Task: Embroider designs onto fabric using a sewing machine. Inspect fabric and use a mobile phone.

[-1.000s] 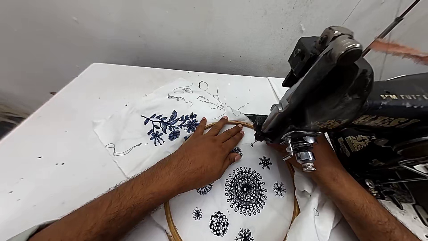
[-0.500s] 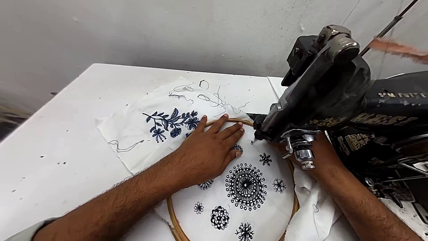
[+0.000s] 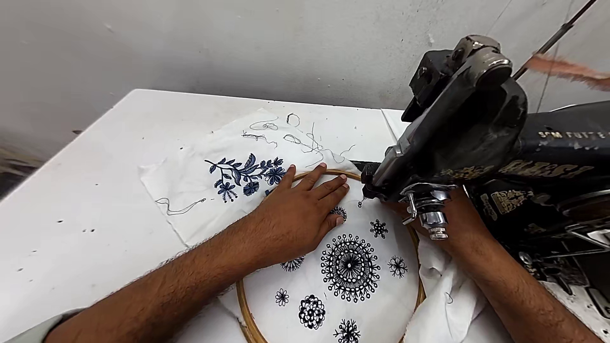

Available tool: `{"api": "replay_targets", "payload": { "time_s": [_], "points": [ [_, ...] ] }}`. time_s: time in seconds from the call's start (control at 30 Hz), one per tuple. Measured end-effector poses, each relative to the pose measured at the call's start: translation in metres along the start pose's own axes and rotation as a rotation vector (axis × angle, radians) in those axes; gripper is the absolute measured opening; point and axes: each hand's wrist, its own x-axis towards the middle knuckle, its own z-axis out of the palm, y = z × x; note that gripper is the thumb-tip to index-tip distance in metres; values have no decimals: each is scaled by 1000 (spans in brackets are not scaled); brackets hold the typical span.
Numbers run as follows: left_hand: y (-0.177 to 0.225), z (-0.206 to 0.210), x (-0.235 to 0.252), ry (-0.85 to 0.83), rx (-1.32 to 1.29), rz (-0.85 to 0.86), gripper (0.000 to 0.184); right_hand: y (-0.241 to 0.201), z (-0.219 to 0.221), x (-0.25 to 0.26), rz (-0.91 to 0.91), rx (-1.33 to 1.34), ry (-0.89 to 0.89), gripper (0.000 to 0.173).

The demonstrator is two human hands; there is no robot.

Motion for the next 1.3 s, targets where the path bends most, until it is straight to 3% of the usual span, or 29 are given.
{"api": "replay_targets", "payload": {
  "time_s": [0.5, 0.63, 0.8, 1.3],
  "points": [
    [0, 3, 1, 16, 2, 23, 58, -5, -5, -1, 7, 24, 15, 23],
    [0, 1, -2, 6, 3, 28, 59, -3, -2, -1, 2, 28, 28, 17],
    [-1, 3, 2, 29, -4, 30, 58, -2, -3, -1, 7, 48, 14, 25],
    [0, 0, 0, -7, -7, 25, 58, -3, -3, -1, 16, 14, 11, 19]
  ]
}}
